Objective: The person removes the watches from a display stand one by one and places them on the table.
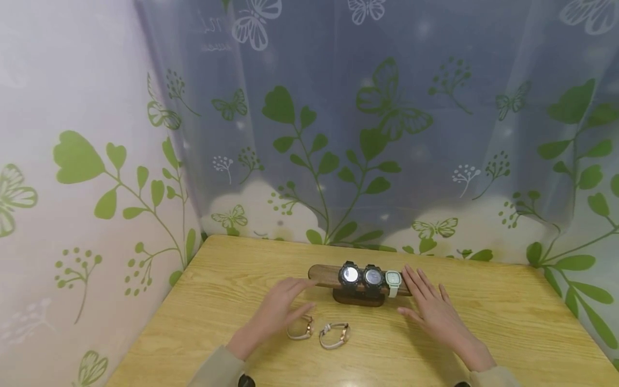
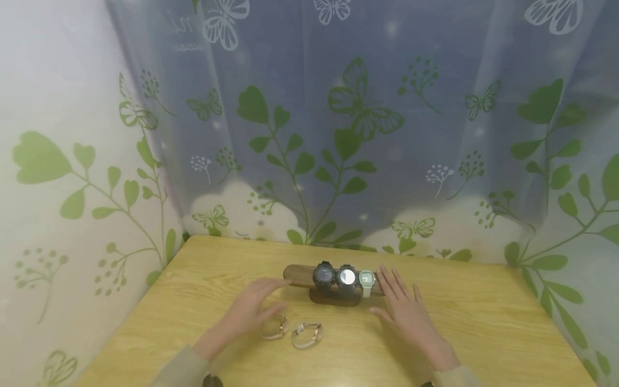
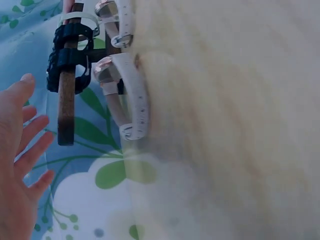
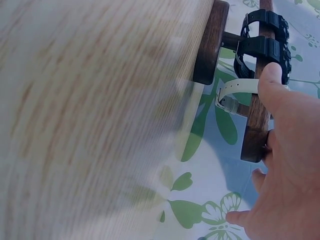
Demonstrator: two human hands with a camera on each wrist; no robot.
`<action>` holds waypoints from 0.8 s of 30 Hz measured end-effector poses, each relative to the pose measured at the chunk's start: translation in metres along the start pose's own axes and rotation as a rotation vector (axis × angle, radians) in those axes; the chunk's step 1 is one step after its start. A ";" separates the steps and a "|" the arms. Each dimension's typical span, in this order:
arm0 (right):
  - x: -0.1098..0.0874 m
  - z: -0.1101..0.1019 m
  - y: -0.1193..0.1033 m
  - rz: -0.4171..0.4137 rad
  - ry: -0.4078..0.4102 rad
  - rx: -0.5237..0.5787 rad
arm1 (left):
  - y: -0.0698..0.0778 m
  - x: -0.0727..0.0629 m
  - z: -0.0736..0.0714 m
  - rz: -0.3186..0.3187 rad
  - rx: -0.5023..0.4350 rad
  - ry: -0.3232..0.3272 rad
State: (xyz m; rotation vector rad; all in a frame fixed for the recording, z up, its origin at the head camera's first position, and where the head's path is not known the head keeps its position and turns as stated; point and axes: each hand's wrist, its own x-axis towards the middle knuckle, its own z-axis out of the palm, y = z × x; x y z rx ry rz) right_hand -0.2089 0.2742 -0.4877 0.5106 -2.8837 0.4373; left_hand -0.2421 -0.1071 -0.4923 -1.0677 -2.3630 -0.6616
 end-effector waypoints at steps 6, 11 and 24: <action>0.000 -0.001 0.000 -0.005 0.011 -0.023 | 0.001 0.022 0.003 -0.016 0.029 -0.028; 0.000 0.001 0.000 -0.011 0.022 -0.026 | 0.005 0.045 0.008 -0.029 0.080 -0.104; -0.001 0.005 0.004 -0.009 0.007 -0.020 | 0.008 0.083 0.030 0.006 0.141 -0.274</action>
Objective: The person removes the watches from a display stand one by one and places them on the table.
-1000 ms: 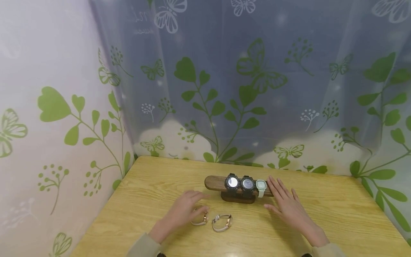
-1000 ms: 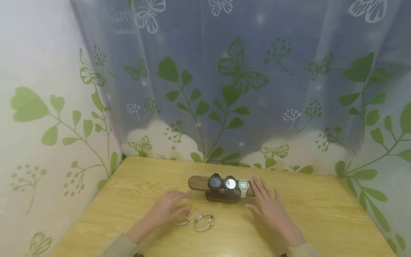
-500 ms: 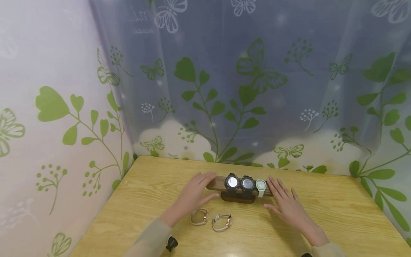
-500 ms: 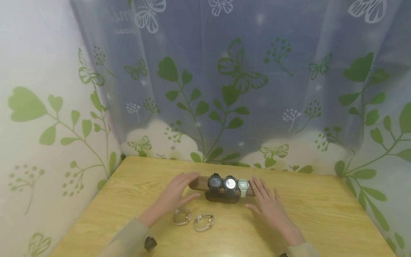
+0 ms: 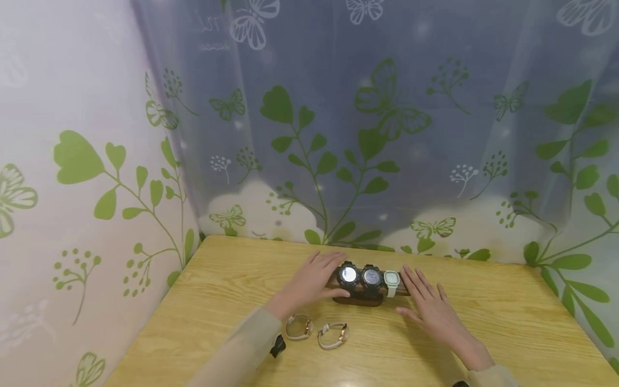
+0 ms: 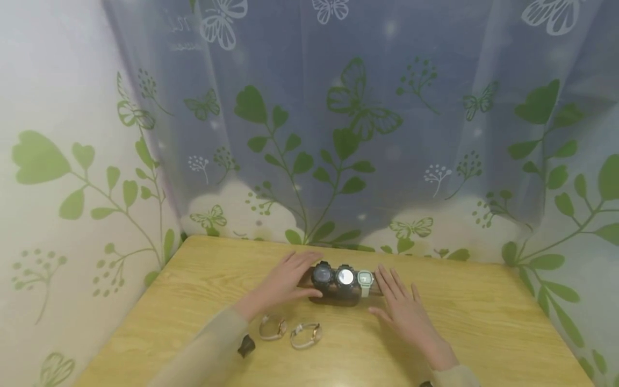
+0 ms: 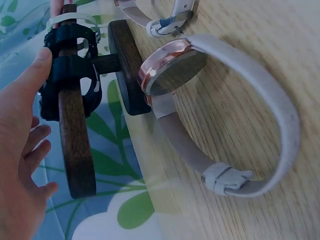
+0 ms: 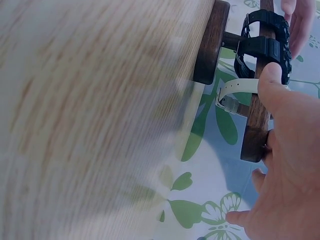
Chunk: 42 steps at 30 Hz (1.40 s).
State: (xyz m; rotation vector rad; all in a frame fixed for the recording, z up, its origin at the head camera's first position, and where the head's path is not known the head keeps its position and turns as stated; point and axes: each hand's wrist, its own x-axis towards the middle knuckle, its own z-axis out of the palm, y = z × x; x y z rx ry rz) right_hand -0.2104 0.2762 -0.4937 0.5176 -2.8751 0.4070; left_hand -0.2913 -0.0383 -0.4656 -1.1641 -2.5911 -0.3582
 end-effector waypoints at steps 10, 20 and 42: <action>0.002 -0.001 -0.004 -0.016 0.028 -0.028 | -0.002 0.007 0.009 -0.043 -0.015 -0.068; 0.003 -0.003 -0.005 -0.005 0.021 -0.022 | -0.004 0.008 0.008 -0.046 -0.022 -0.043; 0.001 -0.006 -0.005 0.005 0.019 -0.007 | -0.028 -0.005 0.010 -0.020 -0.056 0.037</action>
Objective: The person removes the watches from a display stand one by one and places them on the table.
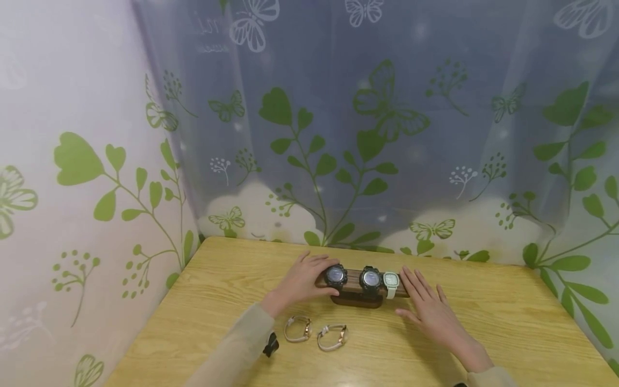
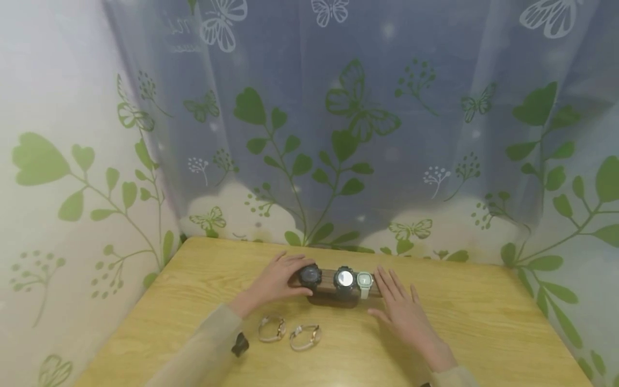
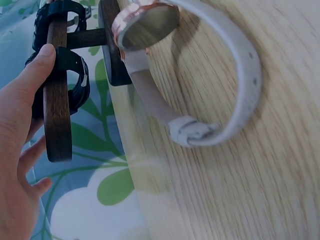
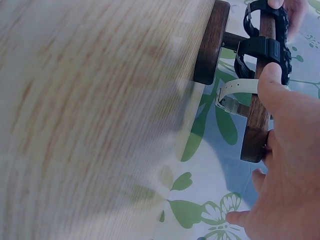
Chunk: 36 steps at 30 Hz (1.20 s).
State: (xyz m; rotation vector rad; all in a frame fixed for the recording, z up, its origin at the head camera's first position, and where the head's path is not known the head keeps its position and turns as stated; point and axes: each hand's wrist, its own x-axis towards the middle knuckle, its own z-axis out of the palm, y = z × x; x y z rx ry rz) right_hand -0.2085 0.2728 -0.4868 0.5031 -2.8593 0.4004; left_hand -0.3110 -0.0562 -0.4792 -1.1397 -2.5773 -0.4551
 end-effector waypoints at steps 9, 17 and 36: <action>-0.002 0.002 0.001 -0.014 0.019 0.016 | -0.007 -0.008 -0.004 -0.018 0.005 -0.006; -0.003 0.004 0.002 0.003 -0.010 0.011 | -0.011 -0.012 -0.007 -0.019 0.005 0.000; -0.002 0.003 0.001 0.000 -0.006 0.018 | -0.021 -0.023 -0.018 -0.023 0.008 0.010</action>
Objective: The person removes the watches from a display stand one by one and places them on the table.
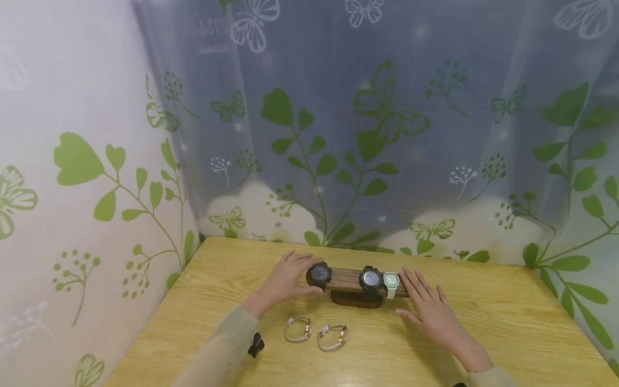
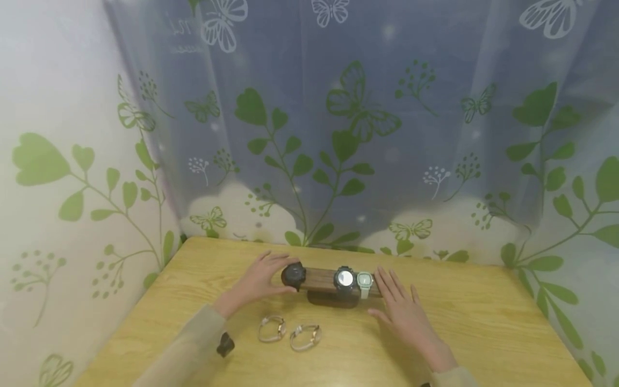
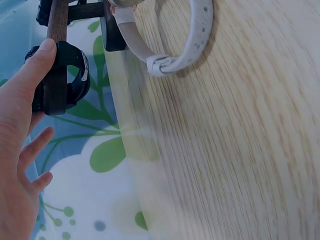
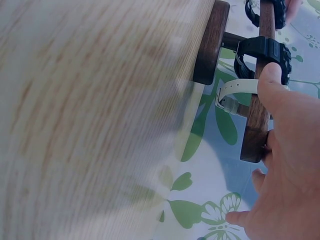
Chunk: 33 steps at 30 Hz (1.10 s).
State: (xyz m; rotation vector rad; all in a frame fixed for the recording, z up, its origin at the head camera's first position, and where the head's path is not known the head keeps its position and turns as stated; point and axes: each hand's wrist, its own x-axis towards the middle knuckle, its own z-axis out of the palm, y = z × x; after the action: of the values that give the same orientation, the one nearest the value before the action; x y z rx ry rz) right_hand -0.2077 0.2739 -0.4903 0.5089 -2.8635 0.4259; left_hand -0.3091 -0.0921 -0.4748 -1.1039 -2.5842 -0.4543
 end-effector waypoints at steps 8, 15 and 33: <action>0.001 0.000 0.001 -0.004 0.003 0.003 | -0.006 -0.006 -0.004 -0.032 -0.024 0.004; 0.001 0.000 0.002 -0.007 0.008 0.005 | -0.012 -0.015 -0.005 -0.053 -0.005 0.051; 0.001 0.002 0.002 0.004 -0.011 0.002 | -0.026 -0.052 -0.023 -0.154 -0.056 0.166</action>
State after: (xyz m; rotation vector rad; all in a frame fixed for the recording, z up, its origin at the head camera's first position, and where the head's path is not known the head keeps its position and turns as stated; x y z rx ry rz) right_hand -0.2096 0.2752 -0.4926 0.5071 -2.8758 0.4287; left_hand -0.2901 -0.1517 -0.4783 -0.8477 -2.5327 -0.6296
